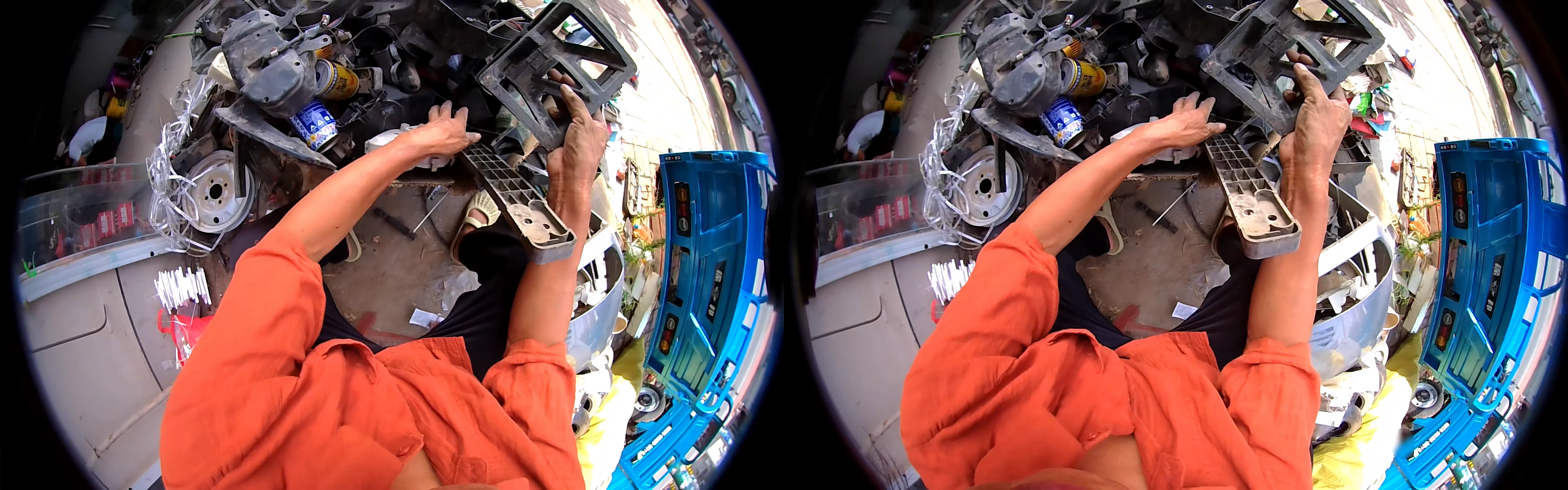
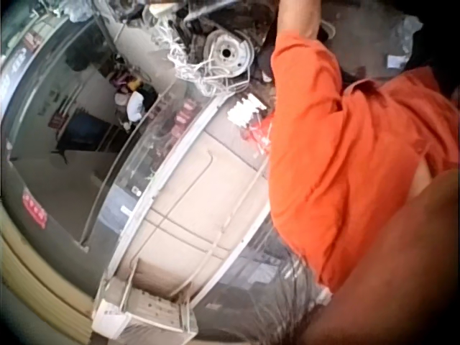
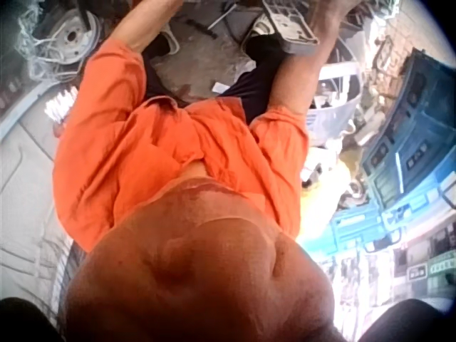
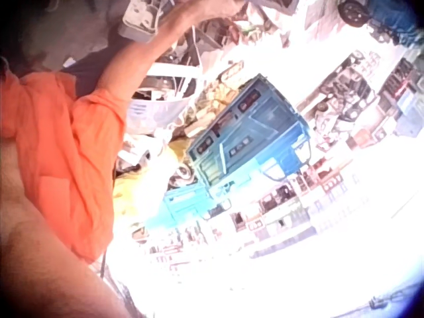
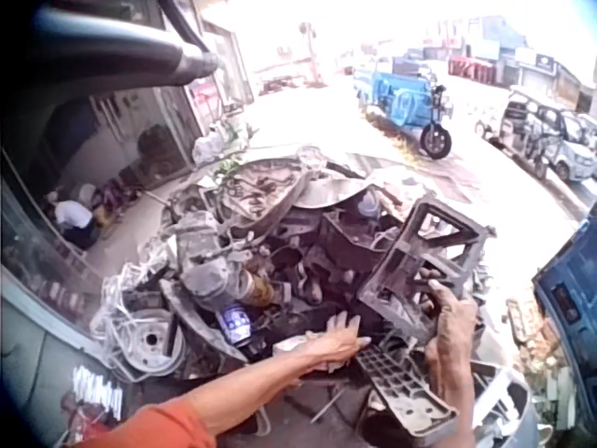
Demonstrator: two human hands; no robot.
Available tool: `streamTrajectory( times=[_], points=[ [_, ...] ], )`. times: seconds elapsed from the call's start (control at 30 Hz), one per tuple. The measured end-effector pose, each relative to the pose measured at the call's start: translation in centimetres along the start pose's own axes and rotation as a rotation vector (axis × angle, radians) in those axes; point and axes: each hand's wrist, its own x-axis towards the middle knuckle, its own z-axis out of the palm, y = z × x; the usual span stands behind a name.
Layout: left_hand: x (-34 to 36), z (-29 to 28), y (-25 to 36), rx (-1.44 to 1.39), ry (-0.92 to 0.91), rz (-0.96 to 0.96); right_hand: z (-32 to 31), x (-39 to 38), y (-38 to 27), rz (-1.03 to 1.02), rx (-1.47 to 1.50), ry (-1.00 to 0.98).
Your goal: The person sorts through a cluttered pile of motorcycle components, picking up and examining various plastic covers, a headlight housing, and metal internal parts by hand while sitting on a low stool.
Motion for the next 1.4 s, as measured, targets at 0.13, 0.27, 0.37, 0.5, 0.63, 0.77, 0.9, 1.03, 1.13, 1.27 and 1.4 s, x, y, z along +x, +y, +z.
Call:
streamTrajectory(
  times=[0.13,0.27,0.37,0.5,0.63,0.77,0.9,1.03,1.13,1.27,1.4],
  points=[
    [1.2,0.1,0.1,0.093,0.018,0.044,0.2,0.1,-0.1,0.033,-0.011,-0.024],
    [1.1,-0.8,-1.4,-0.065,-0.117,0.052,0.4,-0.1,0.0,0.06,-0.106,-0.028],
    [-0.3,-2.2,-4.6,-0.842,-0.163,0.275,0.9,-0.9,-0.4,0.068,-0.161,-0.102],
    [-6.5,-8.4,-1.4,-1.446,-0.28,0.208,1.0,-1.4,-1.6,0.216,-0.245,-0.307],
    [-12.7,-10.3,2.0,-1.263,-0.099,0.398,2.9,-3.9,-3.1,0.354,-0.654,-0.805],
    [-12.3,-6.6,-2.2,-1.309,0.266,0.329,3.3,-5.1,-3.3,0.537,-0.338,-1.08],
    [-13.8,-8.1,-3.9,-1.552,0.256,0.234,3.0,-4.4,-2.5,0.562,0.011,-0.996],
    [-16.4,-11.9,-5.6,-1.704,0.227,0.19,6.0,-0.7,-4.0,0.45,-0.383,-0.774],
    [-17.4,-12.3,-7.5,-1.583,0.369,0.244,12.1,1.4,-5.8,0.398,-0.66,-0.856],
    [-18.1,-11.9,-9.9,-1.369,0.488,0.28,19.7,5.7,-3.5,0.557,-0.928,-0.949],
    [-17.3,-10.7,-11.3,-1.276,0.603,0.277,25.0,10.5,3.8,0.558,-0.802,-0.643]
  ],
)
